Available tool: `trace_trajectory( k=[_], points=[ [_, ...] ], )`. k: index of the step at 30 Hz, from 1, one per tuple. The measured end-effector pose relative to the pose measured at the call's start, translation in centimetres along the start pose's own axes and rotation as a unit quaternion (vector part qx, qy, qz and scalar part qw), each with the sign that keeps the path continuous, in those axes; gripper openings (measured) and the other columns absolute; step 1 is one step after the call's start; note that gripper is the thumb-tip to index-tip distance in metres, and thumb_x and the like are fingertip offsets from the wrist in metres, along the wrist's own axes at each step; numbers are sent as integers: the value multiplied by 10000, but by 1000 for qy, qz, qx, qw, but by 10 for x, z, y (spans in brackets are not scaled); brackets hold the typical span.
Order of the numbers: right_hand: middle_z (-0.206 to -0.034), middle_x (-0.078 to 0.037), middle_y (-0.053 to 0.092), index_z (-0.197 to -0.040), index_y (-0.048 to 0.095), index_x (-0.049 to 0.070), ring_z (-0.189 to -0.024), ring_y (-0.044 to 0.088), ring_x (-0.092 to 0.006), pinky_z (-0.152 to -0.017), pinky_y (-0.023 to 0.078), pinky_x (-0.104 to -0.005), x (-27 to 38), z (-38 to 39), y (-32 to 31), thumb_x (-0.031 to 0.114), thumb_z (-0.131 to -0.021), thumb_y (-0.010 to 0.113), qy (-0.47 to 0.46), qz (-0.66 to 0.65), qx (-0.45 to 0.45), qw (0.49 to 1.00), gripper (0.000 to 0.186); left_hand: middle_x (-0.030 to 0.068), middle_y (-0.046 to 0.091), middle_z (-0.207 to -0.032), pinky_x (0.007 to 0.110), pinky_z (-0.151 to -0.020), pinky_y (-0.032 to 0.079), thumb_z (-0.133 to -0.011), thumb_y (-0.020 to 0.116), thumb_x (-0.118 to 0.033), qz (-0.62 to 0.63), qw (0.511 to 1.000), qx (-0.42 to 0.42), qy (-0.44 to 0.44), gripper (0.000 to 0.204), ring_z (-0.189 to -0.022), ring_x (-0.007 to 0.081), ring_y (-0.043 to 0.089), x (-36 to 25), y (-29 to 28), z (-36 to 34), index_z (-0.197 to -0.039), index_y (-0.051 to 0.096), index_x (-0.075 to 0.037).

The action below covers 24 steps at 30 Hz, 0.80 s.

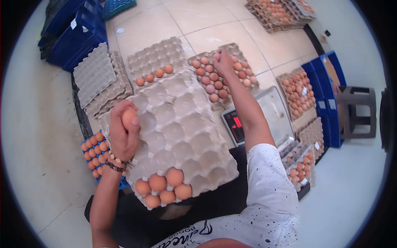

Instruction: The person sorts eggs by hand, moving them from one tray to another and occasionally placing an egg on a digital scale to weigh it.

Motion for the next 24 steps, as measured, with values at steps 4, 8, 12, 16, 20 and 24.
trace_trajectory(
  k=[4, 8, 12, 16, 20, 24],
  points=[
    [-1009, -223, 645, -1138, 510, 39, -948, 630, -391, -829, 509, -471, 23, -17, 22, 126, -814, 672, -54, 46, -33, 997, 373, 124, 564, -1041, 340, -840, 464, -984, 558, -251, 9, 1000, -21, 5, 383, -911, 210, 568, 8, -6, 5, -1266, 440, -19],
    [-1083, -189, 645, -1152, 576, 59, -996, 615, -393, -847, 504, -478, 1, -26, 34, 128, -815, 648, -106, 132, -5, 986, 352, 137, 568, -1051, 352, -868, 469, -943, 633, -217, 66, 997, -41, 6, 412, -951, 226, 577, 15, -4, 5, -1249, 438, -20],
    [-1074, -205, 667, -1090, 658, 53, -960, 651, -372, -855, 515, -443, 8, -24, 26, 197, -806, 623, -40, 175, 89, 980, 321, 129, 594, -1038, 335, -857, 489, -887, 714, -181, 64, 996, -57, -12, 476, -950, 226, 605, 15, -5, 4, -1244, 440, -26],
    [-987, -149, 697, -1139, 644, 8, -872, 668, -235, -751, 535, -348, 87, 20, -57, 131, -845, 581, -122, -117, -122, 978, 325, 121, 553, -1101, 311, -915, 467, -868, 713, -79, 61, 996, -3, -59, 548, -1019, 183, 564, 15, 5, 0, -1304, 385, -29],
    [-955, -75, 694, -1122, 638, 1, -806, 636, -98, -724, 524, -265, 199, 103, -113, 68, -883, 569, -130, -332, 23, 934, 257, 108, 620, -1073, 302, -896, 499, -821, 768, -64, 42, 997, -20, -63, 696, -1010, 183, 603, 9, -5, 4, -1387, 366, -23],
    [-934, -81, 694, -1128, 623, 3, -780, 643, -98, -701, 526, -255, 293, 207, -133, 92, -879, 619, -206, -328, 184, 903, 265, 127, 670, -1142, 313, -887, 521, -792, 792, -75, 11, 1000, -14, 6, 826, -1023, 201, 647, -18, -11, -2, -1461, 311, -20]
  ],
)
Point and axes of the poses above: each hand's wrist, its own z-axis away from the middle knuckle, its own y-axis out of the palm, x = y × z, the point moved 8 cm from there along -z, towards the middle knuckle
